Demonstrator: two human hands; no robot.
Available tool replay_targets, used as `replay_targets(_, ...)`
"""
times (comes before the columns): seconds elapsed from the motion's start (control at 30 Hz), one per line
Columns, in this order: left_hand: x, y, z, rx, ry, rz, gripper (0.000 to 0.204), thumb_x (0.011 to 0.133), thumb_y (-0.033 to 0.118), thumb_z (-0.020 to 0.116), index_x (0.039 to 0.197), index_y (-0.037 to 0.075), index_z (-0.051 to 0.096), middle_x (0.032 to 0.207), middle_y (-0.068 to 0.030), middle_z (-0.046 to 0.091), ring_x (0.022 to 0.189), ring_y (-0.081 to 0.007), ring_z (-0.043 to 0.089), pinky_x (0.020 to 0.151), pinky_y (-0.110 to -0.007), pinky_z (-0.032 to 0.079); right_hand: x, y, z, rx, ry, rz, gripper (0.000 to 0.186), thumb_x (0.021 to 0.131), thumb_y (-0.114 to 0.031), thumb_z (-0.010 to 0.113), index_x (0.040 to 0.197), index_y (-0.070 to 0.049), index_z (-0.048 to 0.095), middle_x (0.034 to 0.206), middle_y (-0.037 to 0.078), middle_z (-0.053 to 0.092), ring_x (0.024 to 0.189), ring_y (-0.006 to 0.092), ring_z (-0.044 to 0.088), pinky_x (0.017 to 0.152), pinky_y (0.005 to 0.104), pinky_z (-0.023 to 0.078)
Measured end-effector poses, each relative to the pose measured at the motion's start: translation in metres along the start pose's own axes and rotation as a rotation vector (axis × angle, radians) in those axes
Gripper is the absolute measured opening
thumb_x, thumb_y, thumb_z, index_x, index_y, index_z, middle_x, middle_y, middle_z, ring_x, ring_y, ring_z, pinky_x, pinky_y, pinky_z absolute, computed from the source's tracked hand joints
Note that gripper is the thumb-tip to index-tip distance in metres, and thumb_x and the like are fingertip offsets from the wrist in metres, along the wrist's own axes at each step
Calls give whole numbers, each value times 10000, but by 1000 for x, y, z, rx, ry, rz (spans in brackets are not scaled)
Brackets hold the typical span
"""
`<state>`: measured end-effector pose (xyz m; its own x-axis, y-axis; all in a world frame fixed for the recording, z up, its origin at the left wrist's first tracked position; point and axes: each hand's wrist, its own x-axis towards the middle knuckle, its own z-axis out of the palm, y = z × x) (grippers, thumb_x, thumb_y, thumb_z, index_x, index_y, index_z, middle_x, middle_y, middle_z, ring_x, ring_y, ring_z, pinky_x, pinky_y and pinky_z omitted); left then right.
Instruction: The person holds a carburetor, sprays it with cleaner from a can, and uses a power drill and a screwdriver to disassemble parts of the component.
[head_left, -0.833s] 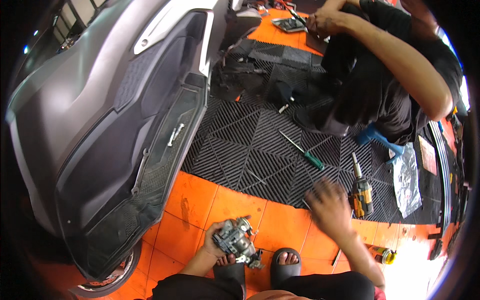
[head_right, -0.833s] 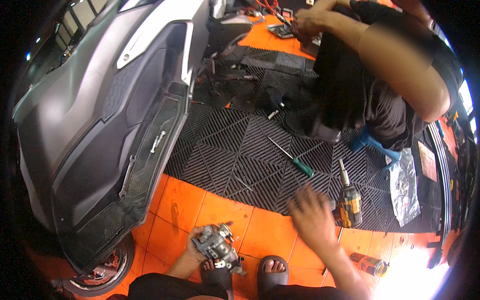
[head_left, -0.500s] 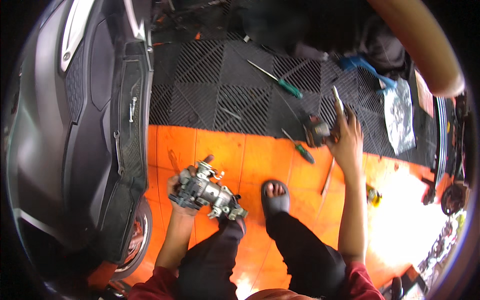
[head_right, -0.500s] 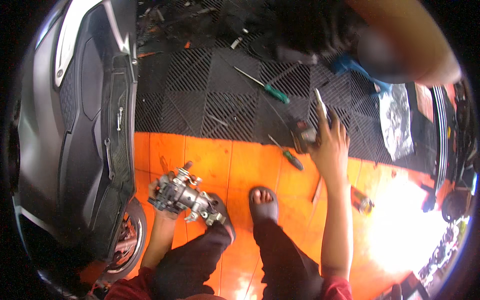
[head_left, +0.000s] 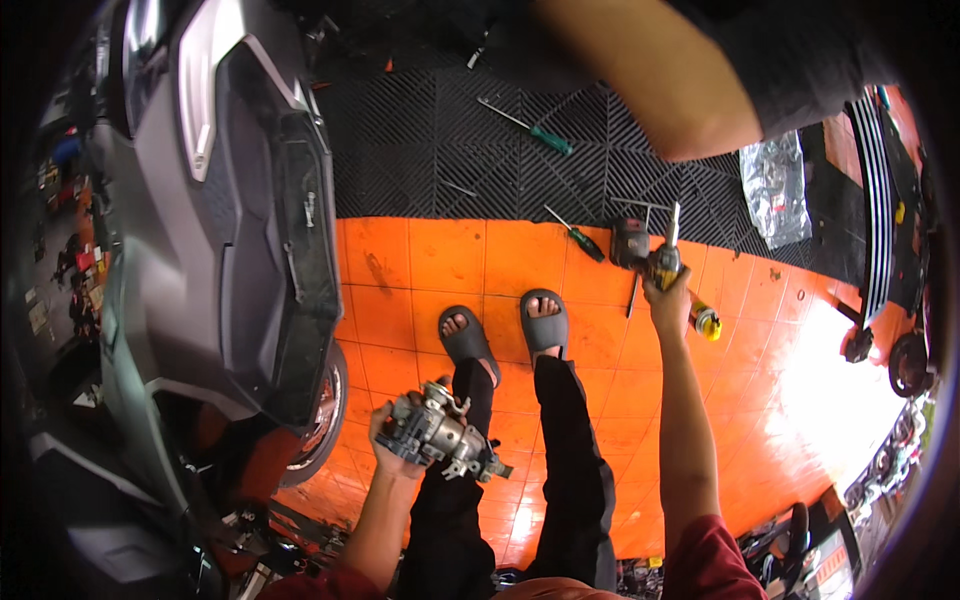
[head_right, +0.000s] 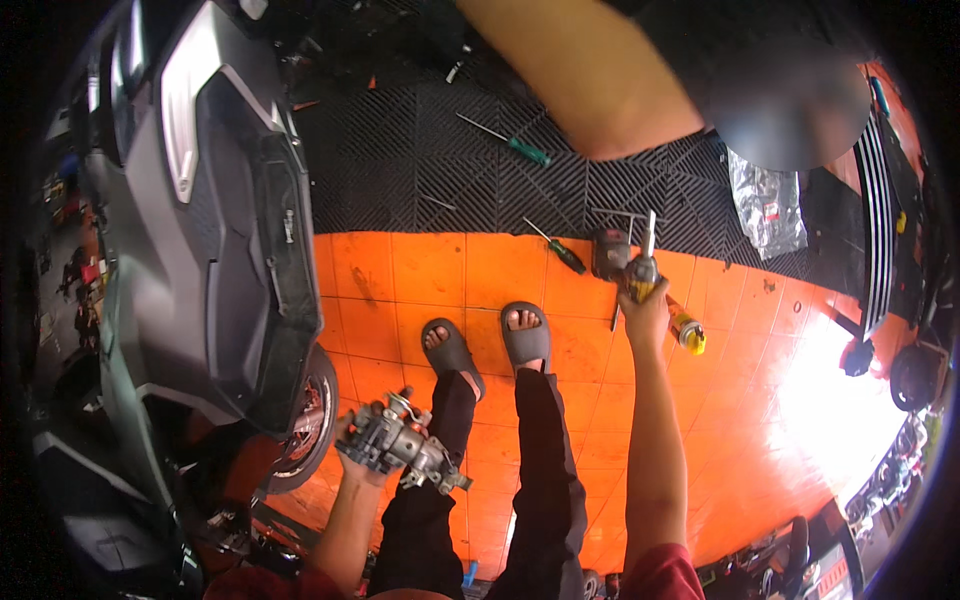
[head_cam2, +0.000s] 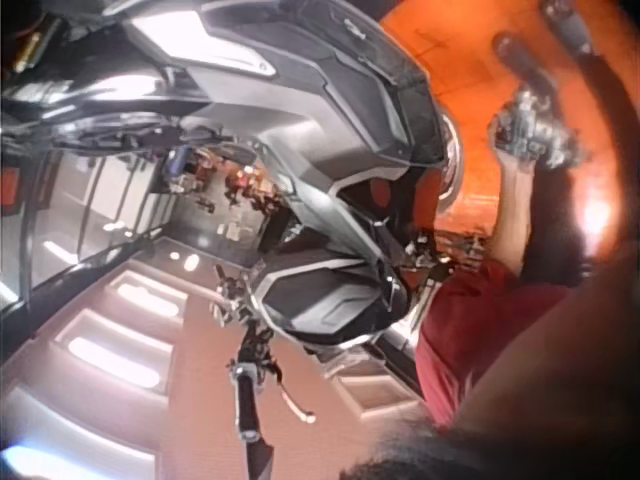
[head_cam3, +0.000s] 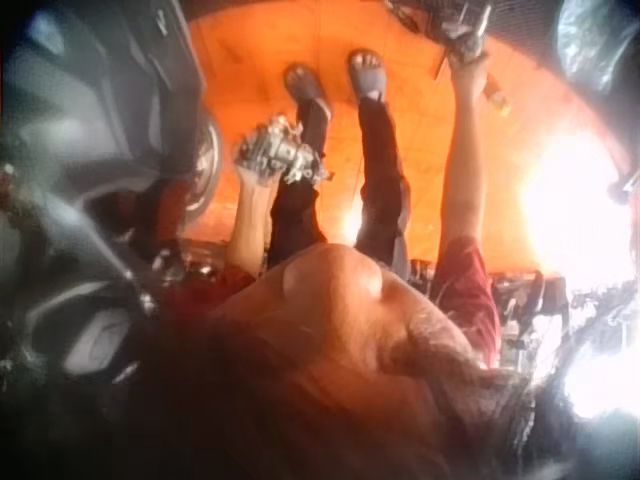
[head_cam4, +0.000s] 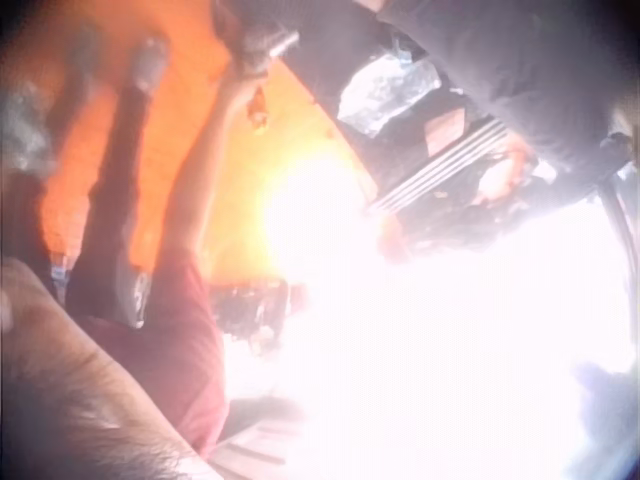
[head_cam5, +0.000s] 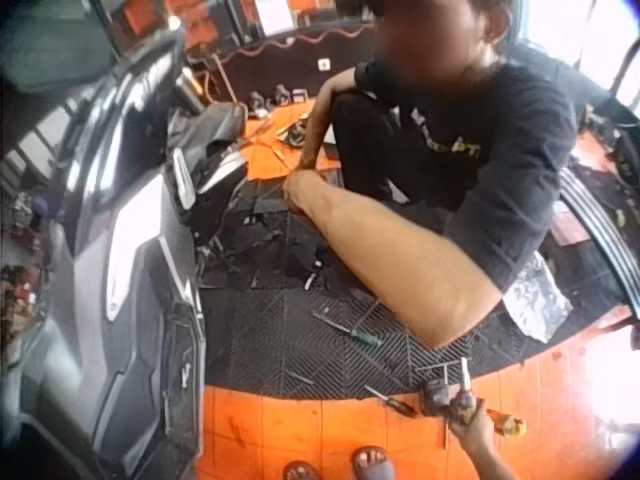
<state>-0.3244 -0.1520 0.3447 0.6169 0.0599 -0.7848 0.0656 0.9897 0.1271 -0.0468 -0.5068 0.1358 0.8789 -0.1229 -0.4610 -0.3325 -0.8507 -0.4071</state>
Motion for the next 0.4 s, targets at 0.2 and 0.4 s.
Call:
replay_targets(0.2,-51,-8,60,-92,9,-207,567,899,553,553,1159,77,718,1493,-199,473,1310,-508,488,1049,-644,448,-1,16,-18,72,-108,77,842,745,-422,870,1302,11,411,1085,297,670,1036,477,655,829,532,508)
replay_targets(0.4,-85,-5,141,24,9,-238,508,915,499,551,1136,74,720,1532,-157,431,1275,-469,528,1063,-597,450,-71,-64,-109,61,-68,-217,624,735,-196,817,1242,2,514,1052,218,597,1076,427,570,925,509,487)
